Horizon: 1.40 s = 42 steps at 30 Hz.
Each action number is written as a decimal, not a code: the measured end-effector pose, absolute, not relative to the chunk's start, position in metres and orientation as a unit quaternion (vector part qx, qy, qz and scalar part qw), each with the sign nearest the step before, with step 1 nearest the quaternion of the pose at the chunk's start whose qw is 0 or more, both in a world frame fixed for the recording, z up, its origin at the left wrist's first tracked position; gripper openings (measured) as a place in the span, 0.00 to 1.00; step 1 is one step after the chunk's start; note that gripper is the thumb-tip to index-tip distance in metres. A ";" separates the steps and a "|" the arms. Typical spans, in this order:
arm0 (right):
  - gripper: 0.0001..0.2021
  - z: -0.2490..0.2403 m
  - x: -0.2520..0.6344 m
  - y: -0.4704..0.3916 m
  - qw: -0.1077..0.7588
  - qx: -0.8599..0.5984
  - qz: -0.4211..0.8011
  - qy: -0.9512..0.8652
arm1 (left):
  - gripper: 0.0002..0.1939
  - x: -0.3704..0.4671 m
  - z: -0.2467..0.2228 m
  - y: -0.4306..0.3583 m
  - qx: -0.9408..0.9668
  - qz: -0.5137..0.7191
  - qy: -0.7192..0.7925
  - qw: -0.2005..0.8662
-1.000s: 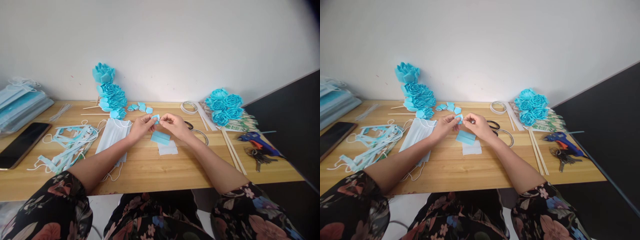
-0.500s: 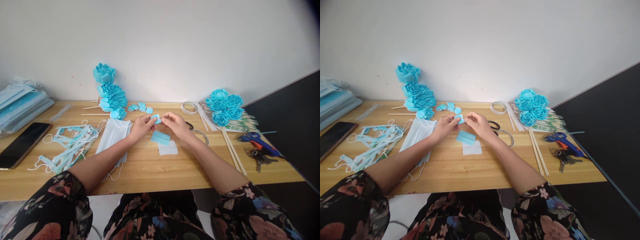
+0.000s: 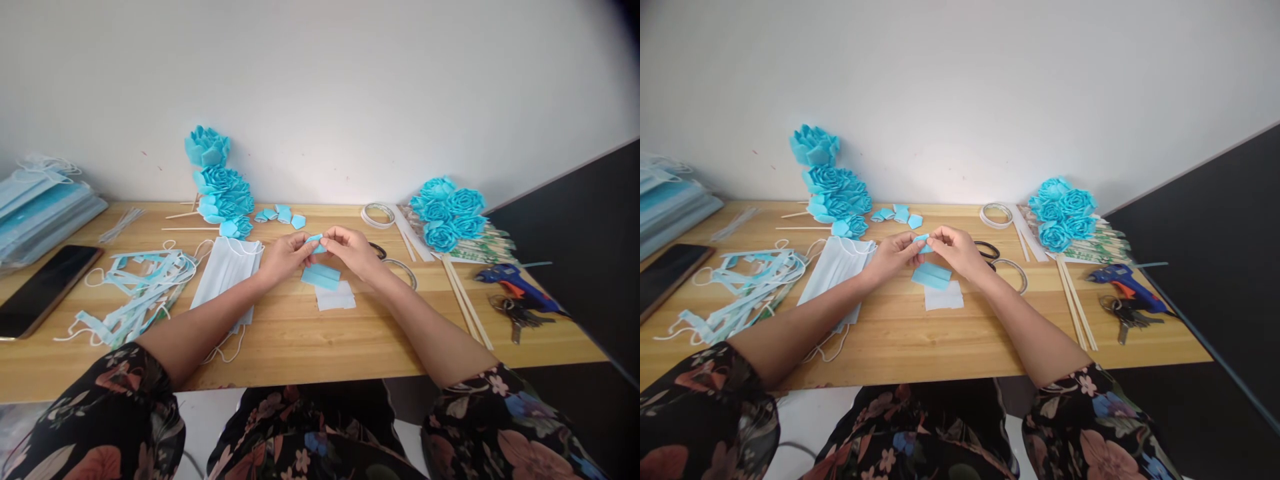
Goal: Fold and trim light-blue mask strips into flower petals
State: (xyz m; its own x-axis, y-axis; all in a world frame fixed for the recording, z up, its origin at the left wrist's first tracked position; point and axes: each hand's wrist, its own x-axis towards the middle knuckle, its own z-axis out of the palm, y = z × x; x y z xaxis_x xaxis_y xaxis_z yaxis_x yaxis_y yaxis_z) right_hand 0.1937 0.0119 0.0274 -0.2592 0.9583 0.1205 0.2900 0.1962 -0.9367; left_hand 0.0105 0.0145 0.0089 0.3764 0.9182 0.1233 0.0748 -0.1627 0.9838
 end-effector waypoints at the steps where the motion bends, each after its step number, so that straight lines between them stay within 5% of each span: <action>1: 0.11 0.028 0.194 0.012 0.390 -0.468 0.423 -0.670 | 0.23 0.011 0.009 0.015 0.645 0.404 0.381 0.524; 34: 0.09 0.023 0.191 0.011 0.388 -0.480 0.381 -0.688 | 0.20 0.009 0.010 0.014 0.628 0.430 0.407 0.506; 42: 0.14 0.019 0.189 0.014 0.426 -0.450 0.465 -0.632 | 0.19 0.010 0.007 0.016 0.636 0.432 0.416 0.486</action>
State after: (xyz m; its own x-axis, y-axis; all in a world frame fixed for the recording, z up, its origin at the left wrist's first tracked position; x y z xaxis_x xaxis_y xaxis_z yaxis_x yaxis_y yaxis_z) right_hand 0.1895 0.0139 0.0193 -0.2321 0.9652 0.1205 0.1727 0.1628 -0.9714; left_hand 0.0100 0.0161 0.0071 0.2813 0.9485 0.1457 0.1093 -0.1825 0.9771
